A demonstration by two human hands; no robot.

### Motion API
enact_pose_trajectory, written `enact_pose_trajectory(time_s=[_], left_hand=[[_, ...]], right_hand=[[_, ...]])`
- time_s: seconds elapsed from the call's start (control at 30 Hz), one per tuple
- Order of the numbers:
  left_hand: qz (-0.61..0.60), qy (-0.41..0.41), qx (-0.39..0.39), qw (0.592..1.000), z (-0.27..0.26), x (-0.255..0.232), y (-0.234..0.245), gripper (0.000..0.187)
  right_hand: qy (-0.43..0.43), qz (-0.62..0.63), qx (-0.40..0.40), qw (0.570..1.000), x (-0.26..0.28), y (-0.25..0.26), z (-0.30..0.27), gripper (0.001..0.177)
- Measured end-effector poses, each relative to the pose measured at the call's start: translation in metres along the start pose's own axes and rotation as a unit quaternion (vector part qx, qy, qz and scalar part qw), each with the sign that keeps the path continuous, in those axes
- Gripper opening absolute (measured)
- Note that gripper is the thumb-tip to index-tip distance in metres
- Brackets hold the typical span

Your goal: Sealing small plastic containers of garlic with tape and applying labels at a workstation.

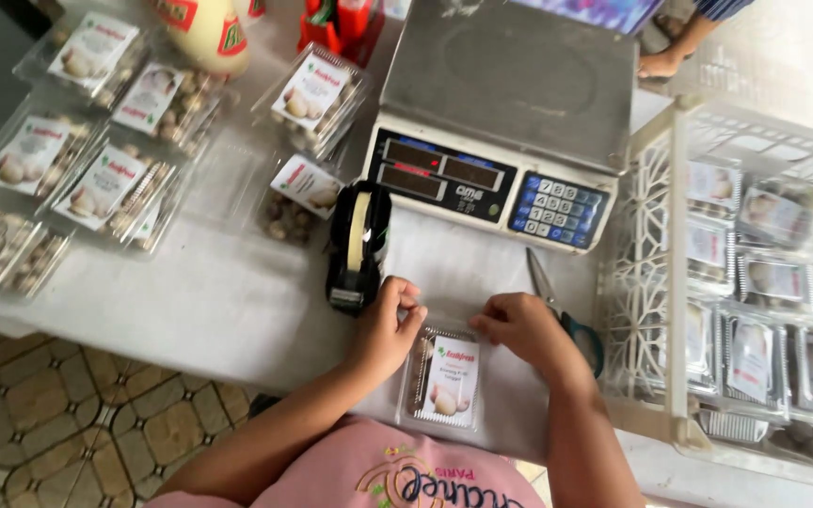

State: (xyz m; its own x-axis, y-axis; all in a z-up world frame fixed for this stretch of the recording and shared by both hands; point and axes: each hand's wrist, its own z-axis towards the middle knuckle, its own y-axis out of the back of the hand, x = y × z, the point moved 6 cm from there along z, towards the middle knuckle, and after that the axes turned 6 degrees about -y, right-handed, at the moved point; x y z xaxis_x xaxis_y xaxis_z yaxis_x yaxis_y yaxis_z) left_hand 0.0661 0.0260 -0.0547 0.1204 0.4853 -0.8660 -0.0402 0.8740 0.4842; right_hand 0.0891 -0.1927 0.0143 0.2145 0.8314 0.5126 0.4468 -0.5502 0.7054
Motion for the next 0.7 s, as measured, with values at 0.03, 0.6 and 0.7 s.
enact_pose_trajectory(time_s=[0.03,0.6,0.7], left_hand=[[-0.001,-0.009,0.001,1.0,0.003,-0.003,0.001,0.023],[0.008,0.031,0.106,0.994,0.014,-0.024,0.005,0.02],[0.034,-0.022,0.069,0.997,0.013,-0.008,-0.002,0.027]], right_hand=[[0.0,0.002,-0.009,1.0,-0.002,0.001,0.001,0.026],[-0.043,0.079,0.096,0.991,0.004,0.007,-0.014,0.025],[-0.008,0.07,0.03,0.997,-0.018,-0.004,0.001,0.025]])
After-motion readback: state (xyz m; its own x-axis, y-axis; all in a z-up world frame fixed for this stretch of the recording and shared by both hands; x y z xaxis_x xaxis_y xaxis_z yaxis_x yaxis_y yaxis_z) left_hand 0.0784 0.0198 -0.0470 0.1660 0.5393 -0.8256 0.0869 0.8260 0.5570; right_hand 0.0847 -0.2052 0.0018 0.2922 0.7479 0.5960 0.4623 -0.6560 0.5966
